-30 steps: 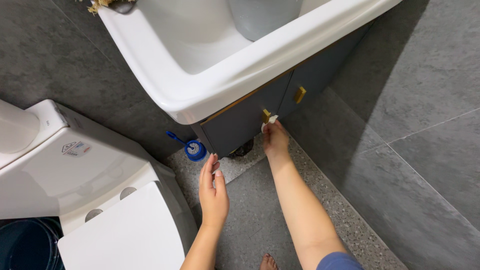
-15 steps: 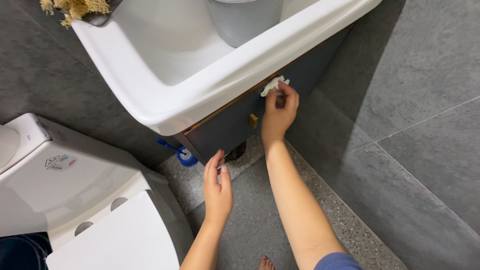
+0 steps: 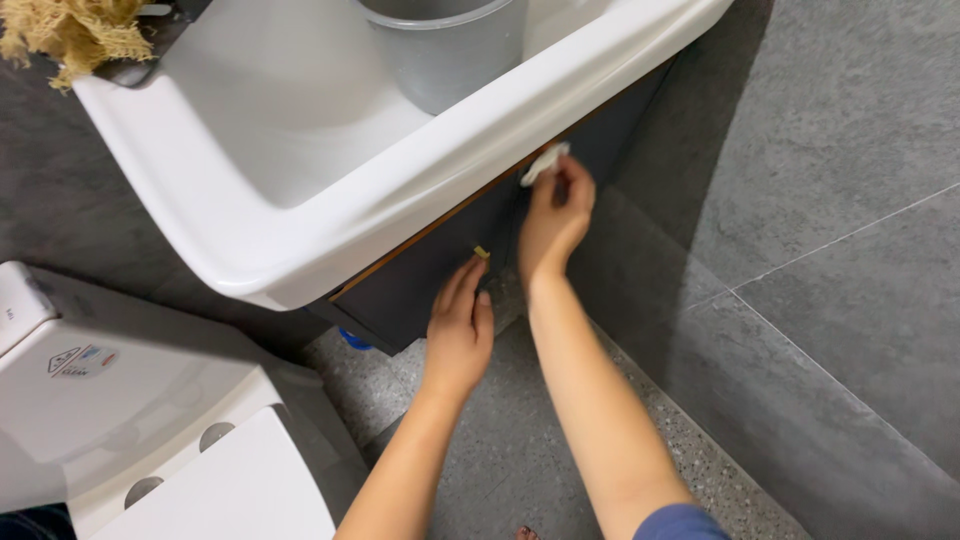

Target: The person wipes the exterior of a bathroom cabinet under the sink using a white paper towel. They repeatedly wipe the cabinet doors and handles, occasionally tearing off used sections of the towel.

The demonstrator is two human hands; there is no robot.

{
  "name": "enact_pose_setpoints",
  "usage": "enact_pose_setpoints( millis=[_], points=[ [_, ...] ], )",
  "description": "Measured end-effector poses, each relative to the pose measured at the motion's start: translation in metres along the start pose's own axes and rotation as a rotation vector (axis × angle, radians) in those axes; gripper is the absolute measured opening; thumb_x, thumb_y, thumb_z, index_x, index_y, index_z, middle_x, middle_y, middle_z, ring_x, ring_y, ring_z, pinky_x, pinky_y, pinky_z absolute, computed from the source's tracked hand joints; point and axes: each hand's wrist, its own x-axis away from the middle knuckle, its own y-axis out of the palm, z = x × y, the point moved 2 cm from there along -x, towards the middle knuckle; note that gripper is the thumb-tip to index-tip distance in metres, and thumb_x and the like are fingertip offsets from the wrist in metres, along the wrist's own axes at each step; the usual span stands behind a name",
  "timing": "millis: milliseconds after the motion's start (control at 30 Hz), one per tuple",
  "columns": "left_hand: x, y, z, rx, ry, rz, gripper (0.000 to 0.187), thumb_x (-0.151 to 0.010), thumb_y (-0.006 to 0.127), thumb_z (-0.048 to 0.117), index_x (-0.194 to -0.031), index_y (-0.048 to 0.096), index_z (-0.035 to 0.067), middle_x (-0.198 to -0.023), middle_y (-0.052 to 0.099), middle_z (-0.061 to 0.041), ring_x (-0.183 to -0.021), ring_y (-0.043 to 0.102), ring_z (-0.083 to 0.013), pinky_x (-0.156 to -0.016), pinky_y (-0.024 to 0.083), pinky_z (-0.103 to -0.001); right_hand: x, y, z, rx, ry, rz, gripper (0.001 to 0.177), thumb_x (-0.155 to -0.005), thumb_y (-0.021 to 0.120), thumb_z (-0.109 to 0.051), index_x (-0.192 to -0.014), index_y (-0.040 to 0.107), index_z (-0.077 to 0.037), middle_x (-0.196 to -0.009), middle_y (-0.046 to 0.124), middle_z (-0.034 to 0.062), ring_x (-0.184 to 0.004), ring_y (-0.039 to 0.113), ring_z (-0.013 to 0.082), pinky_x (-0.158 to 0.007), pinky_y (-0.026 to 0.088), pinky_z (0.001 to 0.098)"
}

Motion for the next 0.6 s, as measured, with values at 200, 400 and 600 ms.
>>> enact_pose_setpoints(
  millis=[200, 400, 600],
  points=[
    [-0.013, 0.021, -0.014, -0.082, 0.05, -0.042, 0.047, -0.103, 0.056, 0.01, -0.149, 0.057, 0.0, -0.152, 0.06, -0.022, -0.141, 0.056, -0.0407, -0.116, 0.046, -0.048, -0.109, 0.0, 0.07, -0.163, 0.13, 0.141, 0.032, -0.111, 0.061, -0.015, -0.14, 0.064, -0.002, -0.131, 0.074, 0.0122, -0.119, 0.071, 0.022, -0.104, 0.055, 0.034],
    [-0.009, 0.025, -0.026, -0.197, 0.147, -0.02, 0.051, -0.097, 0.054, 0.001, -0.148, 0.059, 0.002, -0.151, 0.063, -0.018, -0.143, 0.058, -0.0378, -0.12, 0.046, -0.047, -0.024, -0.007, 0.233, -0.032, 0.594, 0.024, 0.033, -0.104, 0.063, -0.012, -0.137, 0.062, -0.006, -0.127, 0.072, 0.0111, -0.112, 0.071, 0.0231, -0.095, 0.058, 0.0363],
    [-0.011, 0.025, -0.031, -0.232, 0.17, -0.02, 0.053, -0.094, 0.054, -0.001, -0.147, 0.061, 0.003, -0.149, 0.064, -0.016, -0.141, 0.059, -0.0361, -0.118, 0.047, -0.046, 0.009, -0.014, 0.182, -0.3, 0.863, 0.014, 0.031, -0.103, 0.069, -0.009, -0.133, 0.063, -0.002, -0.099, 0.071, 0.0105, -0.083, 0.064, 0.0265, -0.071, 0.05, 0.0396]
  ],
)
